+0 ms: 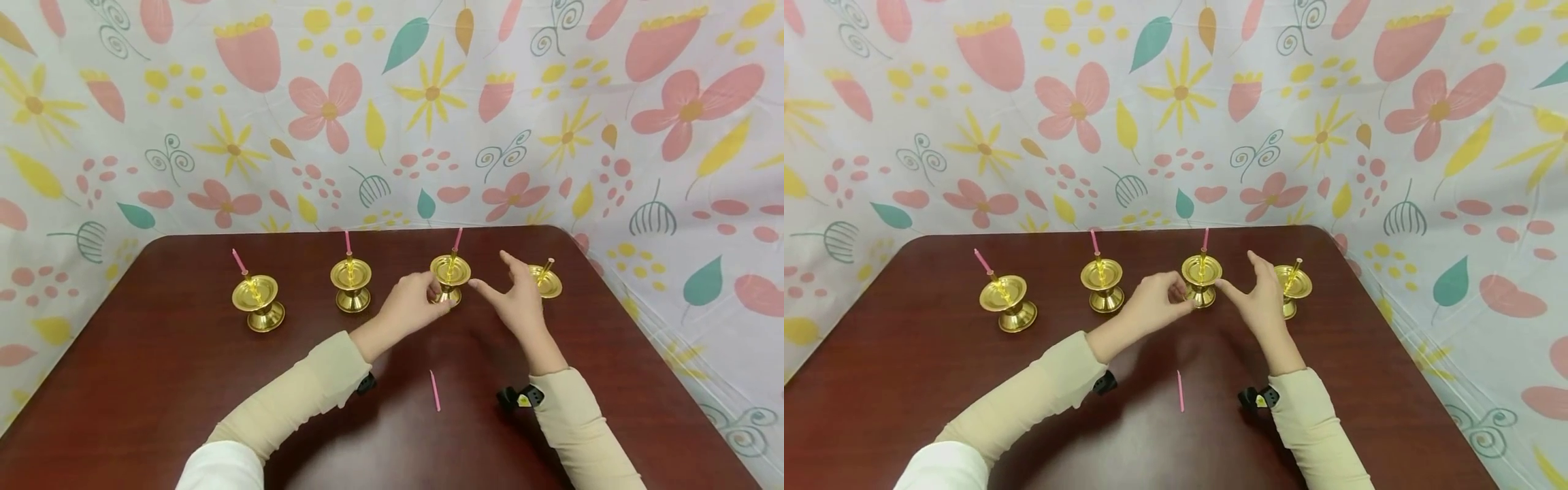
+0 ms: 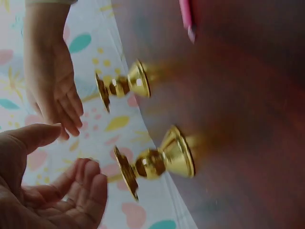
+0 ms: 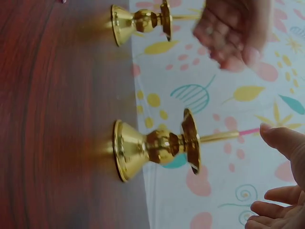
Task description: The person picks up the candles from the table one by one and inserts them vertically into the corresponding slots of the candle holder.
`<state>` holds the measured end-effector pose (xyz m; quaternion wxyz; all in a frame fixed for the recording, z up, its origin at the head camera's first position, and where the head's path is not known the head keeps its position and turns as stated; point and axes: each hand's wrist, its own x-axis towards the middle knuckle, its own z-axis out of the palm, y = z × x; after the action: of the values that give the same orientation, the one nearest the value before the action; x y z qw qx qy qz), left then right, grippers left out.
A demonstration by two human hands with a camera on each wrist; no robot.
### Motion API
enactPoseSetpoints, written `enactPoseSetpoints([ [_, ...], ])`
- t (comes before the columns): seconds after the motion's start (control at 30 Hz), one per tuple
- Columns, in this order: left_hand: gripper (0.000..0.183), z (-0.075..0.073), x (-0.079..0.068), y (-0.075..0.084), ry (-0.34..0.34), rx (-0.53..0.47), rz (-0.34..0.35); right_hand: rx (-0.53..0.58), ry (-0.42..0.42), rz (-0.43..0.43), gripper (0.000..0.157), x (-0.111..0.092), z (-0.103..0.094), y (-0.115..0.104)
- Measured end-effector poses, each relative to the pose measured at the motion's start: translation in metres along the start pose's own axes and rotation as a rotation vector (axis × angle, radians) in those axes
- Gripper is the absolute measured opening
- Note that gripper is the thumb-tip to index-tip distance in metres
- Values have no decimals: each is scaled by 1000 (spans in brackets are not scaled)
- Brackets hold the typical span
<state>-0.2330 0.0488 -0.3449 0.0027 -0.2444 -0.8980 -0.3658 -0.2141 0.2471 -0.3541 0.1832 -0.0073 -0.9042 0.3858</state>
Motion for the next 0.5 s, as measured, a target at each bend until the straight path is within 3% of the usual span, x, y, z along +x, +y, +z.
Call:
enactPoseSetpoints([
  [0.23,35,8,-27,5,-69,44,-67,-34,74,0,73,-7,-18,-1],
  [0.5,37,18,-51,4,-134,193,-110,-56,137,24,73,-4,-27,11],
])
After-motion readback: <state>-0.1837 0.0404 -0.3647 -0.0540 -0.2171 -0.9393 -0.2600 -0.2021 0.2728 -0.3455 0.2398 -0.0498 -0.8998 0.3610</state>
